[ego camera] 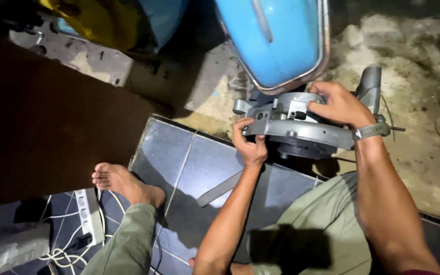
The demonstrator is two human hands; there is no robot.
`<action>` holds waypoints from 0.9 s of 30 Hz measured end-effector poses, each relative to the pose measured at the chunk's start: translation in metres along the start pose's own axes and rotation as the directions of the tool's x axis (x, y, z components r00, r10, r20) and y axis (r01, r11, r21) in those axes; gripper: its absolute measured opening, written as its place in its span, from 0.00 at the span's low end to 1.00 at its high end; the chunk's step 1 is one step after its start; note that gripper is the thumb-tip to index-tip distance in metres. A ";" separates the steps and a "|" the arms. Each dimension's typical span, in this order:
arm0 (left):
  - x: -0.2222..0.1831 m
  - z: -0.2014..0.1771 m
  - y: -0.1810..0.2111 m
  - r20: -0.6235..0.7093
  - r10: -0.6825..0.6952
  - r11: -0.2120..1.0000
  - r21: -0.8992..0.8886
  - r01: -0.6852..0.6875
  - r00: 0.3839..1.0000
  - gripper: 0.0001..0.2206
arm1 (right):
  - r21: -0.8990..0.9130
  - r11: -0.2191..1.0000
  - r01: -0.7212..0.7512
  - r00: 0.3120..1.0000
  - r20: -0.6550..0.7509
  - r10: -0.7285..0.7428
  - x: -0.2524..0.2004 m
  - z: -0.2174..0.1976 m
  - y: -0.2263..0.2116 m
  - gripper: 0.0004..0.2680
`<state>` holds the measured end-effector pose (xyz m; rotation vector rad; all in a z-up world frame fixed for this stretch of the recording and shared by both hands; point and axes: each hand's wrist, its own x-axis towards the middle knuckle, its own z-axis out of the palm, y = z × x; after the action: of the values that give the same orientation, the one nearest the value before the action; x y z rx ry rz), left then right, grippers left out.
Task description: The person sits on the floor and uses a metal file to smooth the surface of a scooter engine casing. They then pick up a clutch assembly, separate the components, and use a screwdriver to adjust a small part within the clutch cover.
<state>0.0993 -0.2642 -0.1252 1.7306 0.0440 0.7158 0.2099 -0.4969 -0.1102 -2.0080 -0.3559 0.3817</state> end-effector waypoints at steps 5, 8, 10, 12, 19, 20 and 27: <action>-0.019 0.019 -0.028 -0.052 -0.027 0.999 -0.044 0.025 0.998 0.30 | -0.047 0.997 -0.065 0.998 0.022 0.066 0.002 -0.002 0.039 0.07; -0.038 0.032 -0.044 -0.005 -0.073 0.996 -0.052 0.073 0.997 0.31 | -0.101 0.989 -0.110 0.994 0.006 0.111 0.000 -0.006 0.049 0.08; -0.041 0.039 -0.051 0.030 -0.087 0.995 -0.042 0.088 0.996 0.30 | -0.102 0.986 -0.132 0.991 -0.005 0.132 0.001 -0.008 0.071 0.07; -0.041 0.043 -0.053 0.069 -0.106 0.994 -0.033 0.109 0.992 0.29 | -0.103 0.982 -0.160 0.987 -0.016 0.159 -0.001 -0.009 0.083 0.07; -0.020 0.048 -0.060 0.244 -0.124 0.988 0.115 0.099 0.962 0.24 | -0.074 0.979 -0.191 0.980 -0.076 0.186 0.000 -0.014 0.100 0.07; -0.019 0.048 -0.062 0.270 -0.130 0.987 0.130 0.098 0.954 0.23 | -0.064 0.979 -0.193 0.979 -0.078 0.188 0.001 -0.013 0.102 0.08; -0.014 0.035 -0.067 0.381 -0.179 0.979 0.159 0.126 0.907 0.20 | -0.064 0.977 -0.202 0.979 -0.051 0.199 0.007 -0.008 0.108 0.08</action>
<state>0.1277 -0.2805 -0.1949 1.9458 -0.0517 0.2430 0.2288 -0.5480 -0.2044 -2.1233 -0.1401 0.4548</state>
